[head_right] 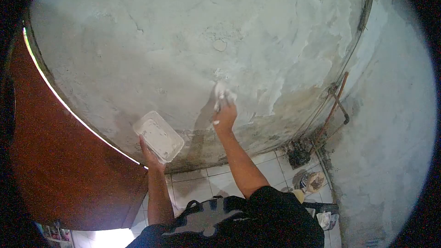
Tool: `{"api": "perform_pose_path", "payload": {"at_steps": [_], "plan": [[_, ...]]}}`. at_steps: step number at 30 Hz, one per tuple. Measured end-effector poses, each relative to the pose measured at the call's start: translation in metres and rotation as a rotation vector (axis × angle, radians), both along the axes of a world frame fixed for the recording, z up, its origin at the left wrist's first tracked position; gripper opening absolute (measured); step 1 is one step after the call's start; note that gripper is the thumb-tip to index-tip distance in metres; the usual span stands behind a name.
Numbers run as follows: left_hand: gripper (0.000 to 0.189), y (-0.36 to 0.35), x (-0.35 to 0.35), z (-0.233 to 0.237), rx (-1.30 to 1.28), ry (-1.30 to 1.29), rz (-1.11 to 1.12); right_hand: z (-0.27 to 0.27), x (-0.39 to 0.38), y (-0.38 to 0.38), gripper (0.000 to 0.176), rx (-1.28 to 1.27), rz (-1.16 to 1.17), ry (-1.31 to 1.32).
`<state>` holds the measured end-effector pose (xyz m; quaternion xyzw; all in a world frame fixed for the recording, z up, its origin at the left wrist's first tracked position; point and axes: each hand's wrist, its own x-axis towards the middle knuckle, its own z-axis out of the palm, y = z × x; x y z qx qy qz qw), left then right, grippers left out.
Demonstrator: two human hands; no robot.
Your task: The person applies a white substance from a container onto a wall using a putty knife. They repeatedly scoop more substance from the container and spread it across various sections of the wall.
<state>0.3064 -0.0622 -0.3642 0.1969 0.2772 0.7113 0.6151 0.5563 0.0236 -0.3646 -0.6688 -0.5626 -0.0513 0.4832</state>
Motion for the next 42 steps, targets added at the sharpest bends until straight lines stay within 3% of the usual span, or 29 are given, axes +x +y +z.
{"api": "perform_pose_path", "payload": {"at_steps": [2, 6, 8, 9, 11, 15, 17, 18, 20, 23, 24, 26, 28, 29, 31, 33, 35, 37, 42], "plan": [[0.073, 0.002, 0.007, 0.002, -0.021, -0.006, -0.011, -0.027, -0.002, -0.004, 0.054, 0.116, 0.104, -0.439], [0.071, 0.012, 0.022, 0.003, -0.009, 0.006, -0.052, -0.067, 0.013, -0.014, 0.051, -0.001, 0.259, -0.468], [0.070, 0.012, 0.024, 0.004, -0.011, 0.025, -0.071, -0.068, 0.030, -0.021, 0.039, -0.370, 0.345, -0.211], [0.070, 0.013, 0.024, -0.001, 0.006, 0.022, -0.074, -0.066, 0.038, -0.022, 0.039, -0.363, 0.339, -0.204], [0.070, 0.015, 0.027, 0.001, 0.034, 0.009, -0.079, -0.052, 0.054, -0.015, 0.050, -0.130, 0.292, -0.200], [0.070, 0.010, 0.025, -0.005, -0.020, -0.056, -0.066, 0.037, 0.024, -0.018, 0.050, -0.025, 0.163, -0.010], [0.070, 0.010, 0.017, -0.015, -0.007, -0.103, -0.073, 0.050, 0.005, -0.005, 0.037, 0.400, -0.002, -0.369], [0.070, 0.009, 0.013, -0.020, 0.005, -0.107, -0.076, 0.041, -0.003, 0.006, 0.037, 0.404, 0.006, -0.381], [0.071, 0.009, 0.014, -0.021, 0.023, -0.124, -0.070, -0.003, -0.010, 0.033, 0.042, 0.146, 0.086, -0.395], [0.074, 0.003, 0.007, -0.011, -0.018, -0.135, -0.028, -0.067, -0.008, 0.021, 0.042, 0.179, 0.060, -0.500], [0.073, 0.004, 0.008, -0.010, 0.004, -0.092, -0.002, -0.080, -0.002, 0.005, 0.045, 0.072, 0.091, -0.516], [0.073, 0.004, 0.009, -0.004, 0.031, -0.042, 0.031, -0.078, 0.015, -0.006, 0.048, -0.027, 0.128, -0.526], [0.073, -0.002, 0.012, 0.003, 0.002, -0.028, 0.018, -0.046, 0.026, -0.020, 0.044, -0.655, 0.147, -0.290], [0.073, -0.005, 0.013, -0.001, -0.005, -0.022, 0.017, -0.036, 0.032, -0.025, 0.044, -0.661, 0.149, -0.284], [0.072, -0.001, 0.013, -0.007, -0.007, -0.067, -0.008, -0.014, 0.041, -0.021, 0.040, -0.139, 0.095, -0.039], [0.071, 0.002, 0.016, -0.010, 0.009, -0.067, -0.013, 0.013, 0.048, -0.007, 0.040, 0.201, 0.088, -0.169], [0.070, 0.000, 0.016, -0.017, 0.005, -0.067, -0.020, 0.073, 0.033, -0.005, 0.039, 0.312, 0.189, -0.035], [0.072, 0.001, 0.014, -0.021, 0.001, -0.056, -0.033, 0.100, 0.016, 0.005, 0.041, 0.343, 0.189, -0.144], [0.077, -0.001, 0.010, -0.017, 0.018, -0.044, -0.023, 0.054, -0.006, 0.025, 0.037, 0.285, 0.122, -0.412]]}}
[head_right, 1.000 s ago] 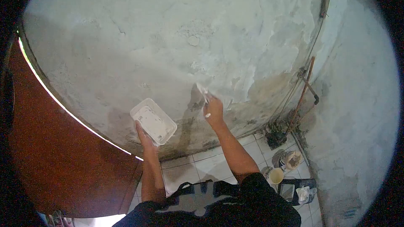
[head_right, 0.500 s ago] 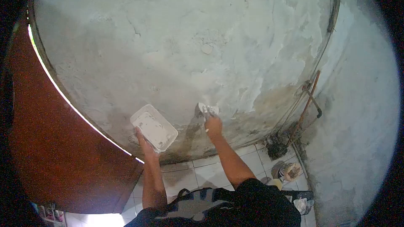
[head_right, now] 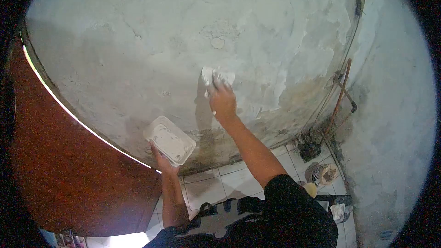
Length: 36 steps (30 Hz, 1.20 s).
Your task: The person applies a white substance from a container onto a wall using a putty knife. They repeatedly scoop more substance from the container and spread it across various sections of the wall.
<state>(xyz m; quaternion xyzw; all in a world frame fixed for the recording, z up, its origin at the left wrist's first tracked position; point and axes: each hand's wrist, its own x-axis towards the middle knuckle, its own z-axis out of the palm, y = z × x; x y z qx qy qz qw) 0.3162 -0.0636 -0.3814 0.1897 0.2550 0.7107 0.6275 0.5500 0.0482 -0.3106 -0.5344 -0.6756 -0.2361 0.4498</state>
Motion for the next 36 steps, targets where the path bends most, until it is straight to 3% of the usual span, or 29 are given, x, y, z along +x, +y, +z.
{"api": "perform_pose_path", "payload": {"at_steps": [2, 4, 8, 10, 11, 13, 14, 16, 17, 19, 20, 22, 25, 28, 30, 31, 33, 35, 36], "plan": [[0.079, -0.001, 0.001, 0.000, -0.015, -0.018, -0.020, -0.037, 0.001, 0.000, 0.035, -0.039, 0.000, -0.131], [0.076, 0.001, 0.004, 0.001, 0.005, 0.023, -0.027, -0.068, 0.006, -0.009, 0.035, -0.177, -0.019, -0.466], [0.075, -0.002, 0.023, 0.022, -0.068, 0.108, -0.006, -0.087, 0.023, -0.030, 0.031, -0.312, 0.155, -0.347], [0.075, 0.003, 0.026, 0.018, -0.055, 0.091, -0.022, -0.068, 0.036, -0.027, 0.038, -1.186, 0.036, -0.273], [0.075, 0.003, 0.025, 0.018, -0.045, 0.101, -0.032, -0.065, 0.043, -0.028, 0.038, -1.178, 0.031, -0.257], [0.078, 0.004, 0.024, 0.015, 0.006, 0.075, -0.062, -0.050, 0.059, -0.027, 0.044, -0.832, 0.052, -0.075], [0.078, 0.005, 0.023, 0.013, 0.014, 0.074, -0.074, -0.044, 0.063, -0.023, 0.044, -0.825, 0.041, -0.071], [0.081, 0.003, 0.021, 0.008, 0.007, 0.081, -0.054, 0.001, 0.053, -0.037, 0.043, -0.369, 0.041, 0.160], [0.081, 0.000, 0.023, 0.011, -0.001, 0.078, -0.061, 0.014, 0.047, -0.035, 0.043, -0.377, 0.034, 0.159], [0.082, -0.006, 0.026, 0.021, -0.058, 0.141, 0.004, 0.032, 0.033, -0.024, 0.043, 0.081, 0.018, 0.075], [0.082, -0.002, 0.023, 0.014, -0.059, 0.135, 0.003, 0.019, 0.024, -0.010, 0.043, 0.080, 0.018, 0.070], [0.082, 0.004, 0.011, -0.007, -0.057, 0.066, -0.054, -0.035, 0.012, 0.020, 0.046, -0.269, 0.055, 0.003], [0.082, 0.005, 0.000, -0.013, -0.011, 0.036, -0.049, -0.090, 0.005, -0.005, 0.045, -0.152, -0.018, -0.163], [0.074, 0.000, -0.006, -0.005, 0.017, 0.008, -0.028, -0.122, 0.027, -0.032, 0.040, -0.219, 0.078, -0.118], [0.074, -0.009, -0.002, 0.010, -0.006, 0.050, 0.015, -0.109, 0.041, -0.046, 0.036, -0.889, -0.015, -0.008], [0.074, -0.012, -0.001, 0.015, -0.029, 0.100, 0.049, -0.106, 0.049, -0.047, 0.036, -0.890, -0.013, -0.010], [0.074, -0.006, -0.006, 0.002, 0.015, 0.064, 0.013, -0.082, 0.064, -0.042, 0.060, -0.575, 0.130, 0.065], [0.074, -0.001, -0.006, -0.010, 0.045, 0.028, -0.025, -0.032, 0.062, -0.038, 0.058, -0.221, 0.163, 0.128], [0.074, 0.001, -0.002, -0.010, 0.050, 0.023, -0.029, -0.002, 0.059, -0.038, 0.058, -0.167, 0.120, 0.108]]}}
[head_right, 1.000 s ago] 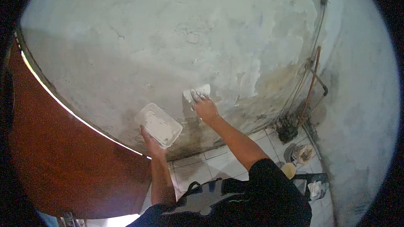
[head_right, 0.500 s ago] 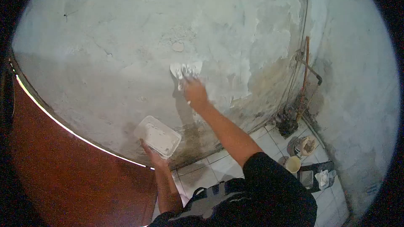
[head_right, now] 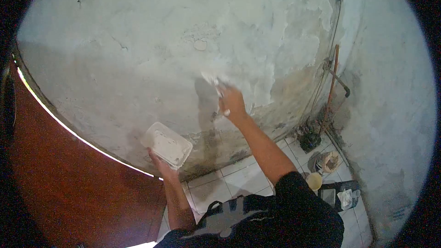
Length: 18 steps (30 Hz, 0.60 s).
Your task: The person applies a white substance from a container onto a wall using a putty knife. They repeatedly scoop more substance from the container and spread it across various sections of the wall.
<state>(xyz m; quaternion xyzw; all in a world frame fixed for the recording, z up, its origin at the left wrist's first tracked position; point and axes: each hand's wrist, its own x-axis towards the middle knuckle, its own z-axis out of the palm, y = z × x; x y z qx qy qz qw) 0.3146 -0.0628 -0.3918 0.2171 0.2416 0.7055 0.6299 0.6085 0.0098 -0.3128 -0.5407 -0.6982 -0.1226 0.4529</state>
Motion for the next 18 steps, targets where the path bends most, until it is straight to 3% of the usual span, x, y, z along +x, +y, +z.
{"api": "perform_pose_path", "payload": {"at_steps": [3, 7, 12, 15, 18], "plan": [[0.075, 0.000, 0.010, 0.007, -0.041, 0.002, -0.008, 0.082, -0.019, -0.004, 0.053, 0.106, -0.070, -0.048], [0.078, 0.000, 0.010, 0.005, -0.045, -0.015, -0.006, 0.080, -0.040, 0.024, 0.041, 0.228, -0.163, -0.247], [0.079, -0.002, -0.003, -0.007, -0.070, -0.050, -0.015, 0.021, -0.038, 0.019, 0.040, 0.041, -0.145, -0.412], [0.078, -0.004, 0.002, -0.001, -0.076, -0.029, 0.017, -0.062, -0.016, 0.024, 0.037, 0.011, -0.130, -0.500], [0.076, -0.002, 0.009, -0.005, -0.091, 0.000, 0.058, -0.121, 0.003, 0.013, 0.038, -0.284, -0.088, -0.469]]}}
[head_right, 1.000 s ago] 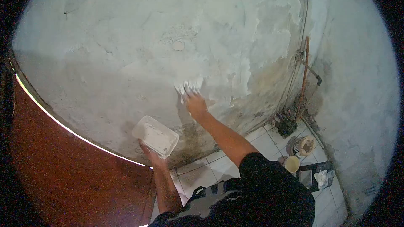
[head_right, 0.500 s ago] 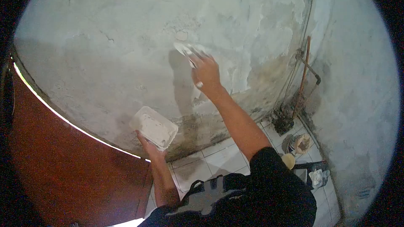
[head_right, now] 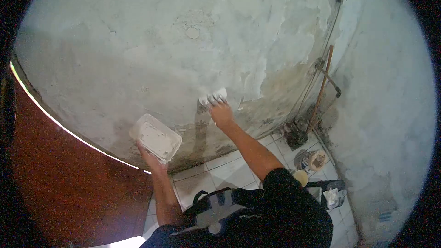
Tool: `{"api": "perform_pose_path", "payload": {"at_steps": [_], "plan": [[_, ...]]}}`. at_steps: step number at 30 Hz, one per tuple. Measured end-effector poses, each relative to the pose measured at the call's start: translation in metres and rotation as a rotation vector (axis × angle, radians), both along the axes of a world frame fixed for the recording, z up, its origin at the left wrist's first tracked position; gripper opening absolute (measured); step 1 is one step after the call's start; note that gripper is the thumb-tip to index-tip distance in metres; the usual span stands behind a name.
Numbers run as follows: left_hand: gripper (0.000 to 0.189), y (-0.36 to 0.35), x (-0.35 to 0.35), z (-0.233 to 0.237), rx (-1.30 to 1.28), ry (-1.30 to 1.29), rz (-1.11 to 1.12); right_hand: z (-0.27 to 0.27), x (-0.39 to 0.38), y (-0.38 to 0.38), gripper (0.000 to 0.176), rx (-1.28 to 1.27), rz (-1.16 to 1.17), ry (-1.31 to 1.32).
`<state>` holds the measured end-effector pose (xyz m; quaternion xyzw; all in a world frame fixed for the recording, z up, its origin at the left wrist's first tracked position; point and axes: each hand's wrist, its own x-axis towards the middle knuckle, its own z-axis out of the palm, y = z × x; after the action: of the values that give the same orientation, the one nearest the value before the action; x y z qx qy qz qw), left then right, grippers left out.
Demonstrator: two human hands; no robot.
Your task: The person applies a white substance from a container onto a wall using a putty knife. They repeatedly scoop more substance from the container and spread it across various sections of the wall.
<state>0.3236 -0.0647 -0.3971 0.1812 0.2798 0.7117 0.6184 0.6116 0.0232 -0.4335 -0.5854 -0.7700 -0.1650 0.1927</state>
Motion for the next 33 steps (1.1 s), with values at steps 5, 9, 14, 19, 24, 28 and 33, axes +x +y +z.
{"api": "perform_pose_path", "payload": {"at_steps": [5, 9, 14, 19, 24, 28, 33], "plan": [[0.074, 0.007, 0.009, 0.006, 0.036, -0.002, -0.014, 0.036, 0.019, -0.010, 0.039, -0.543, -0.354, 0.176], [0.075, 0.009, 0.007, -0.008, -0.024, -0.017, -0.028, 0.072, 0.027, -0.012, 0.034, 0.271, -0.132, 0.747], [0.069, 0.014, 0.022, 0.000, -0.069, -0.120, -0.075, 0.008, 0.008, 0.023, 0.031, 0.051, -0.229, 0.327], [0.070, 0.024, 0.026, 0.001, -0.012, -0.024, -0.102, -0.052, 0.016, -0.001, 0.037, 0.109, -0.116, 0.359], [0.072, 0.025, 0.030, 0.009, -0.010, -0.004, -0.151, 0.001, 0.047, -0.017, 0.036, -0.062, -0.155, 0.590], [0.073, 0.023, 0.036, 0.020, -0.018, 0.002, -0.141, 0.094, 0.047, -0.017, 0.036, 0.351, -0.094, 0.665], [0.072, 0.019, 0.031, 0.012, 0.010, 0.011, -0.142, 0.123, 0.023, 0.002, 0.035, 0.273, -0.259, 0.632]]}}
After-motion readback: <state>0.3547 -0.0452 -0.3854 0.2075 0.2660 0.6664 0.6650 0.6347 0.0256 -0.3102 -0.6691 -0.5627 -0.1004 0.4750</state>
